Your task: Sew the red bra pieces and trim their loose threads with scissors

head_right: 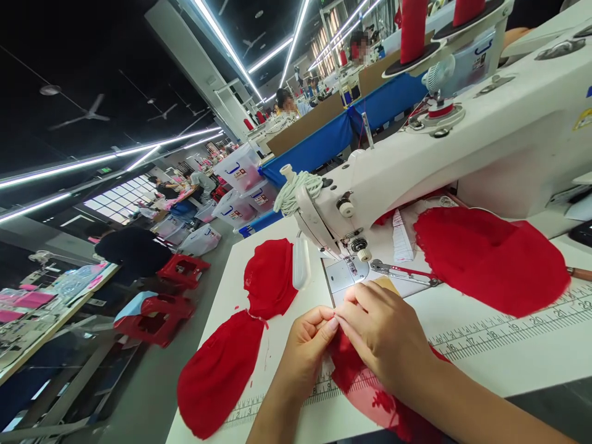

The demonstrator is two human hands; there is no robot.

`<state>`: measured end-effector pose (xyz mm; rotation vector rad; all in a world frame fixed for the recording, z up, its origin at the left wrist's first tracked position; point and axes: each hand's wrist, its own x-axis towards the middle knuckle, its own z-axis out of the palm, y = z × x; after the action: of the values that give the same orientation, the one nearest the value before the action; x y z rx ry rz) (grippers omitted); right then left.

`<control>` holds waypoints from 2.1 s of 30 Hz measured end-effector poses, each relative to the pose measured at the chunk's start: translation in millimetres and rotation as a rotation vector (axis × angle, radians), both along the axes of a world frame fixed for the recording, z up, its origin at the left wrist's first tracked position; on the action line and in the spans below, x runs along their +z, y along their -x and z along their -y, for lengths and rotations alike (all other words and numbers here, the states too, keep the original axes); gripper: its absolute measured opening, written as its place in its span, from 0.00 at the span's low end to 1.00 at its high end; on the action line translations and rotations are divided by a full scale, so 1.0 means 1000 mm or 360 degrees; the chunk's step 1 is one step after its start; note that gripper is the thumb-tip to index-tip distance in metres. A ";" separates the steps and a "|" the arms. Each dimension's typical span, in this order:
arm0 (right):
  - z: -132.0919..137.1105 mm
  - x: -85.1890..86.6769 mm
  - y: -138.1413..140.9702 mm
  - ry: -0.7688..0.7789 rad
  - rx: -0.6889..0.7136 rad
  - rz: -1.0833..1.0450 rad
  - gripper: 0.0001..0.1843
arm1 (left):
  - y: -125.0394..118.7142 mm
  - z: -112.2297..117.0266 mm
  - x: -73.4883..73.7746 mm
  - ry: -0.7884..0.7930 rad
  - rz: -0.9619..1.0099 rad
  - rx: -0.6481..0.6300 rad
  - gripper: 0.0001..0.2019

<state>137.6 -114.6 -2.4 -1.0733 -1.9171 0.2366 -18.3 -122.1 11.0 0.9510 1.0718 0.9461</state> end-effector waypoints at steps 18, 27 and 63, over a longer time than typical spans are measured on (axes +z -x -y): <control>0.026 -0.013 -0.037 0.0281 -0.0288 0.0088 0.12 | 0.001 -0.004 0.001 0.0214 0.0216 -0.0002 0.18; 0.007 -0.022 -0.030 0.0905 -0.0189 -0.0153 0.13 | 0.000 -0.002 0.003 0.0176 0.0344 0.0135 0.14; 0.053 -0.015 -0.010 -0.0307 0.0147 -0.0002 0.16 | -0.009 0.035 0.004 0.0138 -0.0071 0.0193 0.18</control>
<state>147.5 -167.5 -17.6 -0.8581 -1.9469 0.1011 -9.6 -157.1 15.3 0.8464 1.2094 0.9732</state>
